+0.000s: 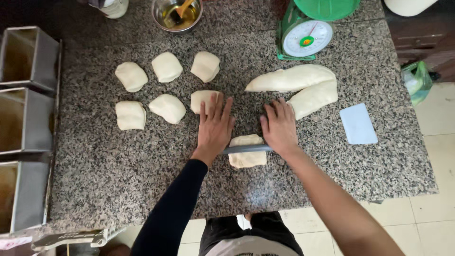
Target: The person shapes dough pieces on a granite countertop, uses a rolling pin to flatten them, rolls them into cylinders, and places them into rectangular baking tins.
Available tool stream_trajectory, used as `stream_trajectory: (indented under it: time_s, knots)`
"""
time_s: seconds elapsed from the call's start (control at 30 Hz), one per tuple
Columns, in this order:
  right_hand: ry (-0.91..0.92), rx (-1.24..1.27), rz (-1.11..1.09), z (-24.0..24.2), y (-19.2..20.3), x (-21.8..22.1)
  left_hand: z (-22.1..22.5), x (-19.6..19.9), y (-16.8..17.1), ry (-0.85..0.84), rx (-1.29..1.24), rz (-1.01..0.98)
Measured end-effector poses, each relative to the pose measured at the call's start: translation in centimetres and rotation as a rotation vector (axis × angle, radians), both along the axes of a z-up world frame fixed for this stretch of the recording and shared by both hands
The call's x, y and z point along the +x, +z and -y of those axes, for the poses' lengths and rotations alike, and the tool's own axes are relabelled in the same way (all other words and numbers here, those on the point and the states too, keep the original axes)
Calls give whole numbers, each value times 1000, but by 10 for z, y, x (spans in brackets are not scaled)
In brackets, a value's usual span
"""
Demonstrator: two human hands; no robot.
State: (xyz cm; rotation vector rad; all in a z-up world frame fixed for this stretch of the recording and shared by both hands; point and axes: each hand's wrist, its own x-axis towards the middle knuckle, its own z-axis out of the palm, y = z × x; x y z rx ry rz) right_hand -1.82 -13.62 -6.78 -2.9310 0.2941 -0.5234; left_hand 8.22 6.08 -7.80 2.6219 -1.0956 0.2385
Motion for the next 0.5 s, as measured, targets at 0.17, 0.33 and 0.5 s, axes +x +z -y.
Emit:
stream_trajectory:
  time_s: [0.17, 0.33, 0.5]
  knots:
    - [-32, 99, -137, -3, -20, -7, -6, -3, -11, 68, 3, 63]
    - [-17, 188, -123, 0, -22, -20, -15, -8, 3, 80, -21, -95]
    - [-72, 181, -197, -4, -18, -22, -21, -39, 12, 17, -19, -157]
